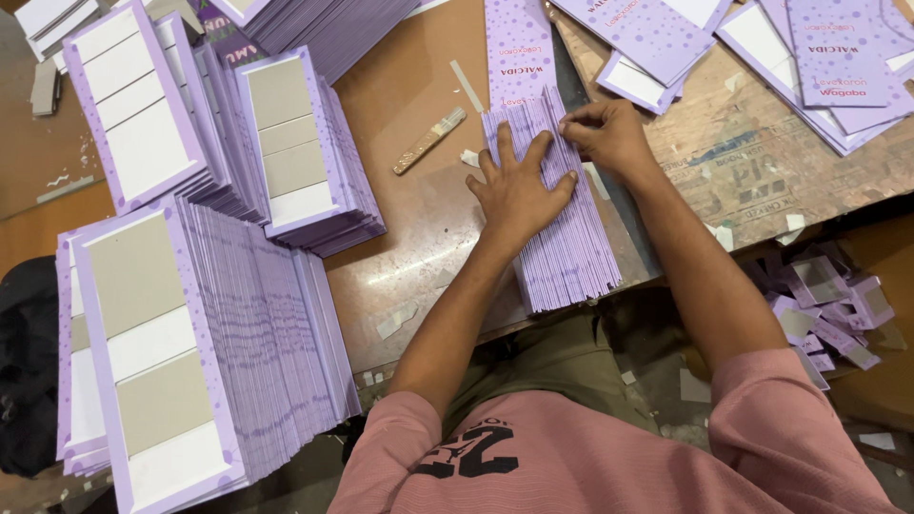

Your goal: The person repeatedly picks up stacks of purple and white paper sheets, aligns them, and places them into a growing pile on the table. The person occasionally lifts and repositions the stacks to maintain alignment.

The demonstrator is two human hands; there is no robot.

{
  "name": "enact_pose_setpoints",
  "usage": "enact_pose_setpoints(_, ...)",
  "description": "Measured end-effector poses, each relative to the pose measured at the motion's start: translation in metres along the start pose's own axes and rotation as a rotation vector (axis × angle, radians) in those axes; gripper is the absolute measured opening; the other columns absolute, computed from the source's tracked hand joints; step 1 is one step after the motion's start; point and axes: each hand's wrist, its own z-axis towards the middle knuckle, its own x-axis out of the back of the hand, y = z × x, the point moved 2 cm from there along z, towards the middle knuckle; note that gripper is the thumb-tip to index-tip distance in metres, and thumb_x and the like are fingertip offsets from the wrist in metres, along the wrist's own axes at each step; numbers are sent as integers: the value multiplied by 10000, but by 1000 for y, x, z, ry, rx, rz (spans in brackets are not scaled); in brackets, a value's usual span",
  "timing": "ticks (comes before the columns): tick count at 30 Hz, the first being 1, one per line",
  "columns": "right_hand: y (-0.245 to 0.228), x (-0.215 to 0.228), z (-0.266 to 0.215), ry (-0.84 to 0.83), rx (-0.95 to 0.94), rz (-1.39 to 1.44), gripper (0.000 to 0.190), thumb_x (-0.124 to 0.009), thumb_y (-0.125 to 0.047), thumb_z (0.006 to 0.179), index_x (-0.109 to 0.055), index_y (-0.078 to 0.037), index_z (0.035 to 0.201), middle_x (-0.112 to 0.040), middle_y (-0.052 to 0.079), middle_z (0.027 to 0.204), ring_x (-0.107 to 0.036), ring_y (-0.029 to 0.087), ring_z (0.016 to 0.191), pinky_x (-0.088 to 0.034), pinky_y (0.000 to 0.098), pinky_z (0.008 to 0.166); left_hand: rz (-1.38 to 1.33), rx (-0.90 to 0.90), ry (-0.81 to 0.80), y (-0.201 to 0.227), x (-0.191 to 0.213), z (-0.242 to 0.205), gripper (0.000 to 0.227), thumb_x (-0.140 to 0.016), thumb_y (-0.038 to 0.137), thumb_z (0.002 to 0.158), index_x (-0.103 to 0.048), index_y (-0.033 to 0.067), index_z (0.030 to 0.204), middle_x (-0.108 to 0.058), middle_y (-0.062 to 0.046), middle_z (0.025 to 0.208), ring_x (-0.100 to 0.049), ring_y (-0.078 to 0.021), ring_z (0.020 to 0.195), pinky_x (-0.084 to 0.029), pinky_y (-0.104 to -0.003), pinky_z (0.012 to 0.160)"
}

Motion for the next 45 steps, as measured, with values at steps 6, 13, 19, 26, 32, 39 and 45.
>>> enact_pose_setpoints(6, 6, 5, 5, -10, 9, 22, 93, -752, -59, 920, -759, 6, 986, -715, 46, 765, -637, 82, 589, -539, 246, 515, 41, 28, -30, 2, 3, 1, 819, -690, 563, 771, -414, 352, 1513, -85, -161, 1674, -107, -547, 1484, -106, -811, 1092)
enact_pose_setpoints(13, 14, 8, 2, 29, 239, -39, 143, -729, 0, 936, -718, 18, 1078, -727, 65, 956, -671, 77, 833, -547, 211, 679, 10, 9, 43, -1, 2, -3, 898, -700, 579, 751, -397, 257, 1533, -102, -186, 1663, -182, -525, 1473, -201, -762, 1096)
enact_pose_setpoints(19, 19, -14, -17, 101, 82, 63, 170, -755, -119, 967, -757, -16, 1102, -734, 76, 957, -613, 74, 748, -487, 207, 610, 4, -18, 118, -9, -2, -4, 904, -694, 604, 765, -417, 217, 1534, -131, -238, 1666, -249, -531, 1455, -272, -698, 1114)
enact_pose_setpoints(26, 11, -18, -25, 80, 169, -2, 226, -806, -131, 914, -757, -26, 1108, -740, 108, 1103, -681, 143, 1037, -574, 260, 816, 46, 35, 84, -15, 1, -7, 939, -683, 715, 774, -395, 236, 1529, -102, -226, 1653, -228, -550, 1437, -213, -760, 1085)
enact_pose_setpoints(32, 19, -23, -21, 39, 102, 129, 262, -814, -134, 888, -733, -32, 1115, -700, 142, 1195, -640, 179, 1141, -564, 294, 864, 4, -27, 196, -16, 0, -6, 985, -703, 708, 750, -400, 199, 1538, -147, -242, 1653, -311, -528, 1428, -307, -664, 1110)
enact_pose_setpoints(39, 24, -15, -16, 47, 55, 143, 231, -835, -145, 861, -743, -36, 1042, -720, 96, 1129, -663, 158, 997, -566, 287, 771, -42, 100, 62, -9, 13, -9, 1057, -745, 699, 720, -345, 164, 1540, -116, -183, 1670, -342, -508, 1393, -297, -730, 1051)
enact_pose_setpoints(45, 25, -6, -4, 96, 165, -17, 298, -916, -154, 803, -742, -53, 1023, -715, 62, 1088, -627, 129, 889, -545, 253, 744, -129, 62, 94, -5, 14, -9, 986, -762, 600, 726, -368, 179, 1525, -112, -200, 1675, -354, -542, 1375, -367, -688, 1019)
